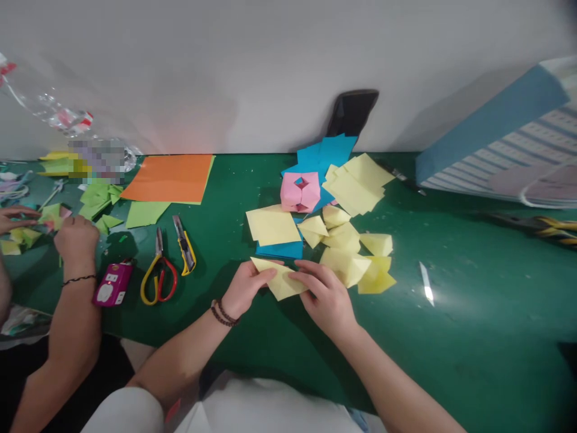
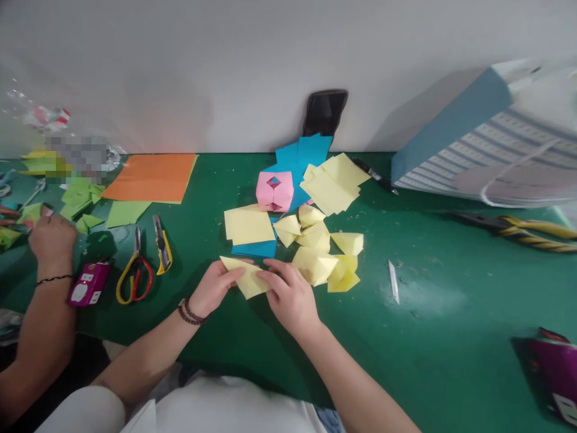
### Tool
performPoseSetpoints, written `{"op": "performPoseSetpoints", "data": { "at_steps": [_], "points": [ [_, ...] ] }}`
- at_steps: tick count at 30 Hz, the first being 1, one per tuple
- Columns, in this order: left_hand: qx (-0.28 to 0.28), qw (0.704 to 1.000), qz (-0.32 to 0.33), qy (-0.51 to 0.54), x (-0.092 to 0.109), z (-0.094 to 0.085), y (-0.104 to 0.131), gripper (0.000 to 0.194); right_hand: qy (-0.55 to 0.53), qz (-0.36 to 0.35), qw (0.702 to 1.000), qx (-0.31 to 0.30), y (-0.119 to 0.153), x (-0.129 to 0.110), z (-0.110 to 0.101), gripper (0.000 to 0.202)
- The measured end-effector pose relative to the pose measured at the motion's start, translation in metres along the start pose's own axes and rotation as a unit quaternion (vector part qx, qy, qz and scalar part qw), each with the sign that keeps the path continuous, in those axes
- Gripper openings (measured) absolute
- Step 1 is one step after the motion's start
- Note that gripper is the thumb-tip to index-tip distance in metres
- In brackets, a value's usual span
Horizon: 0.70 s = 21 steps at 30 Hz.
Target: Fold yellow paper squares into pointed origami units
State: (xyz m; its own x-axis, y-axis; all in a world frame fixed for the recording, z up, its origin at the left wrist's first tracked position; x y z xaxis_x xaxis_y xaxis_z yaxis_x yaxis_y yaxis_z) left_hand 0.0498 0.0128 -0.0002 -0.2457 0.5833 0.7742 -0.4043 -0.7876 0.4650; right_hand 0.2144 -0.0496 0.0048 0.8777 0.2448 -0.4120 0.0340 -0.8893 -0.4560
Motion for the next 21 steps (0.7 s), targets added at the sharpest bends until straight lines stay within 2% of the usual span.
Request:
{"op": "performPoseSetpoints", "data": {
  "at_steps": [5,9,15,18,21],
  "points": [
    [0.02,0.999,0.009,-0.026,-0.004,0.004,0.004,0.036,0.02,0.001,0.999,0.028,-0.001,-0.002,-0.002,0.043],
    [0.039,0.997,0.011,-0.059,-0.007,0.005,0.005,0.034,0.027,0.023,0.999,0.012,0.0,0.001,-0.001,0.043],
    [0.064,0.99,0.048,-0.114,-0.004,0.006,0.007,0.025,0.02,-0.006,0.999,0.035,0.0,-0.002,-0.003,0.045],
    [0.069,0.978,0.114,-0.161,0.0,0.01,0.01,0.018,0.047,-0.005,0.997,0.057,-0.003,-0.006,-0.005,0.033],
    [0.044,0.948,0.231,-0.213,0.004,0.015,0.016,0.012,0.06,-0.016,0.994,0.095,-0.004,-0.009,-0.007,0.02]
  ]
}}
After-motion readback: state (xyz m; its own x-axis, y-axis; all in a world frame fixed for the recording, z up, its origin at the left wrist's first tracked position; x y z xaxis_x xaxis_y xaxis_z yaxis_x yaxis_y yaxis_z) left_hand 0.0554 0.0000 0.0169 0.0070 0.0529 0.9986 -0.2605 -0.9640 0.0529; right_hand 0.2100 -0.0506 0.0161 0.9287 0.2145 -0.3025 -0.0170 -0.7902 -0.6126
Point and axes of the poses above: each hand's wrist, its own y-axis away from the middle knuckle, its own z-axis out of the palm, x = y × z, the point moved 2 cm from there along -y, towards the middle knuckle, and after that the axes turned 9 degrees about y, right-handed, at the moved point
